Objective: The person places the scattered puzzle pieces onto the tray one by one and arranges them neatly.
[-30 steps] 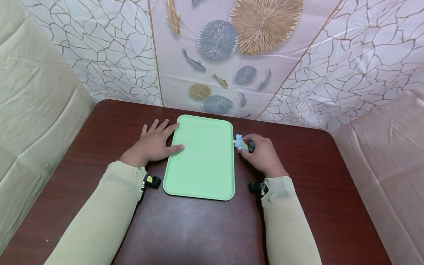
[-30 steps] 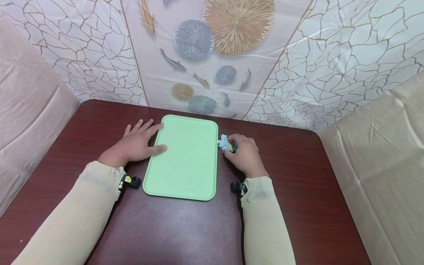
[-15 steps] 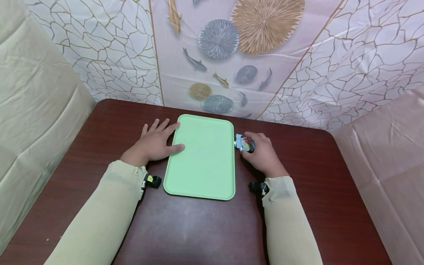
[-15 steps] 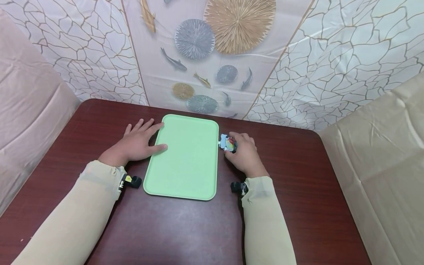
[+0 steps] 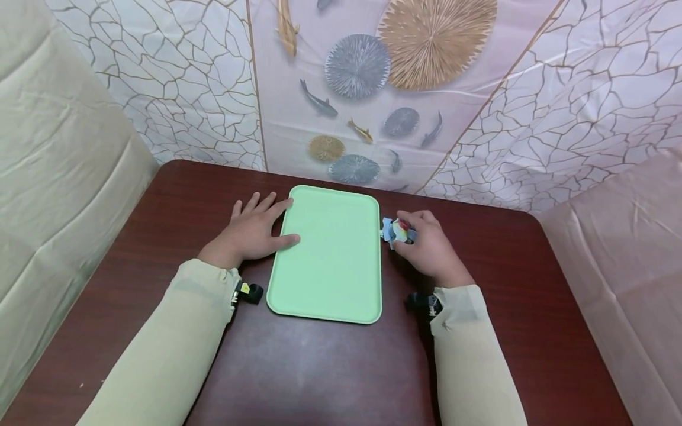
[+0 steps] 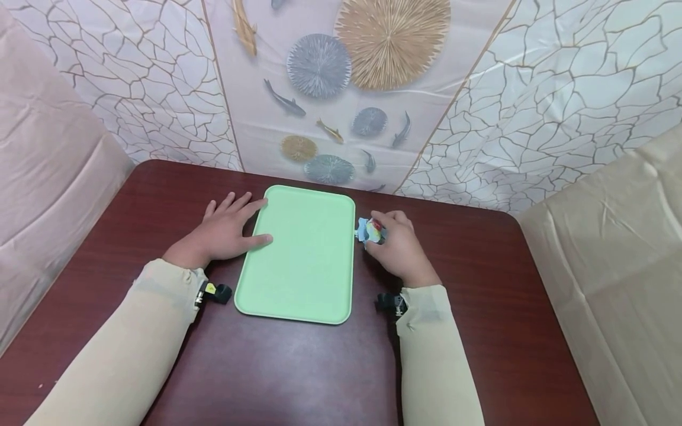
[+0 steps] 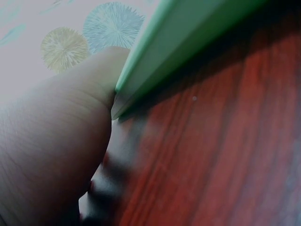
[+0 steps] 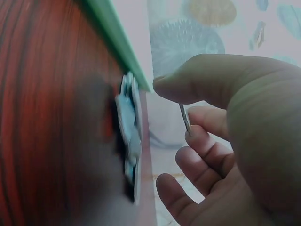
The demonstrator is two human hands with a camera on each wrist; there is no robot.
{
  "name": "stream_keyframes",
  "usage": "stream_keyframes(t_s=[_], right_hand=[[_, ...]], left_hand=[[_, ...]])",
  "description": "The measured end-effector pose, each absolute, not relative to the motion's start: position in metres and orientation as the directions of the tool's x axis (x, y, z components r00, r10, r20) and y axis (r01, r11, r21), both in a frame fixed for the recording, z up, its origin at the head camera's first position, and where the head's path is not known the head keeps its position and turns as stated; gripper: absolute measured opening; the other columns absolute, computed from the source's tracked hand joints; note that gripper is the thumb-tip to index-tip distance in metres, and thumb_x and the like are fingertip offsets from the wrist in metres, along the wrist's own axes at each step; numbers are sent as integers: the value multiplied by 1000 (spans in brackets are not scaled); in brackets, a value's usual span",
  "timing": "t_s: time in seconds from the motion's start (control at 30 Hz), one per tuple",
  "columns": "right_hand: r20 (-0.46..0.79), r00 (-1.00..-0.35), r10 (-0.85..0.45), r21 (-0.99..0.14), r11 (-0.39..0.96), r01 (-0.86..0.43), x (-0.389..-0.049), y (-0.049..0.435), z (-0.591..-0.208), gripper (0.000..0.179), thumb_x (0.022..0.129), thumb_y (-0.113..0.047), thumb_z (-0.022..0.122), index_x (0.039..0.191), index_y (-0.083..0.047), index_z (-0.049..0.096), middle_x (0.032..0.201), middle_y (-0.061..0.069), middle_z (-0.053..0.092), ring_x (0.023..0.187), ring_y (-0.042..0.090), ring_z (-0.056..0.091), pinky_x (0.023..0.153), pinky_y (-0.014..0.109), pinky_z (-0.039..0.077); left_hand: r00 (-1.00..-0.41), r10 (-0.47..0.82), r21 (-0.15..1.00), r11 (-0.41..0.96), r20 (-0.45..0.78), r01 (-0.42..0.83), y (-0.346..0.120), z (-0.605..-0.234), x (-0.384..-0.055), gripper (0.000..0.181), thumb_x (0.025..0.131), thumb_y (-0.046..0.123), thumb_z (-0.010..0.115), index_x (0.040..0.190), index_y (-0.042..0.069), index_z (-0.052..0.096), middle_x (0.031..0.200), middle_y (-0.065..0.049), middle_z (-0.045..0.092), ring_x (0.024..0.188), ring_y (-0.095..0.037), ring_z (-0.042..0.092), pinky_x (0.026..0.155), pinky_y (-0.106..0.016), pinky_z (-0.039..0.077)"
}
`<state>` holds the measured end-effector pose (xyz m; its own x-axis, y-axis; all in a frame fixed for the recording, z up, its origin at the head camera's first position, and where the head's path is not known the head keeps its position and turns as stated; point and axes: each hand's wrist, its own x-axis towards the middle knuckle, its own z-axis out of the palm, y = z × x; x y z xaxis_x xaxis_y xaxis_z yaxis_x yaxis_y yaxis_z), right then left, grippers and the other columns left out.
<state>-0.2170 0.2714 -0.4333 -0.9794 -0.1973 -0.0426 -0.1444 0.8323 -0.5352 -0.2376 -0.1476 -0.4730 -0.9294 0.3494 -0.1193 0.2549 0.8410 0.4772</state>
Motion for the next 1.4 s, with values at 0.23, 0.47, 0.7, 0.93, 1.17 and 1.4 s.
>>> stream_keyframes(t_s=[0.23, 0.47, 0.7, 0.93, 1.17, 1.4], right_hand=[[-1, -966, -258, -542, 812, -216, -220, 250, -424, 67, 99, -19, 81, 162, -10, 59, 147, 15, 53, 131, 34, 51, 107, 52, 52], [10, -945, -328, -549, 788, -280, -228, 227, -411, 67, 98, -18, 84, 160, -8, 60, 142, 13, 55, 128, 34, 60, 107, 51, 55], [2, -916, -401, -513, 786, -345, -246, 202, -396, 67, 96, -17, 84, 158, -7, 61, 136, 15, 57, 120, 34, 64, 103, 48, 56], [-62, -874, -483, -480, 782, -398, -259, 174, -387, 71, 96, -18, 86, 161, -8, 59, 140, 14, 57, 120, 30, 68, 101, 45, 61], [-75, -843, -533, -441, 775, -451, -274, 148, -388, 72, 96, -22, 87, 162, -11, 59, 144, 12, 56, 119, 27, 69, 105, 44, 59], [-116, -844, -523, -459, 782, -421, -292, 125, -394, 71, 99, -23, 85, 164, -13, 58, 153, 14, 54, 120, 26, 67, 104, 43, 58]], left_hand=[[-932, 344, 479, 841, -116, 251, -147, -475, -238, 97, 103, 79, 62, 181, 38, 23, 190, -16, 12, 176, -51, -1, 135, -79, -4], [-931, 346, 482, 840, -118, 251, -149, -475, -239, 97, 103, 79, 62, 181, 38, 22, 191, -15, 12, 176, -51, -1, 135, -79, -4], [-929, 354, 482, 837, -112, 261, -151, -471, -240, 95, 104, 75, 64, 181, 35, 24, 190, -17, 12, 176, -52, 0, 134, -80, -3], [-927, 358, 487, 833, -110, 263, -148, -471, -240, 95, 104, 74, 64, 181, 35, 24, 190, -18, 12, 176, -52, 0, 134, -80, -3], [-930, 350, 473, 842, -116, 258, -147, -471, -240, 94, 104, 75, 64, 181, 36, 25, 190, -17, 14, 176, -51, 1, 134, -80, -2], [-929, 350, 465, 847, -120, 258, -148, -471, -239, 94, 105, 75, 62, 181, 36, 24, 190, -17, 13, 176, -51, 0, 134, -79, -3]])
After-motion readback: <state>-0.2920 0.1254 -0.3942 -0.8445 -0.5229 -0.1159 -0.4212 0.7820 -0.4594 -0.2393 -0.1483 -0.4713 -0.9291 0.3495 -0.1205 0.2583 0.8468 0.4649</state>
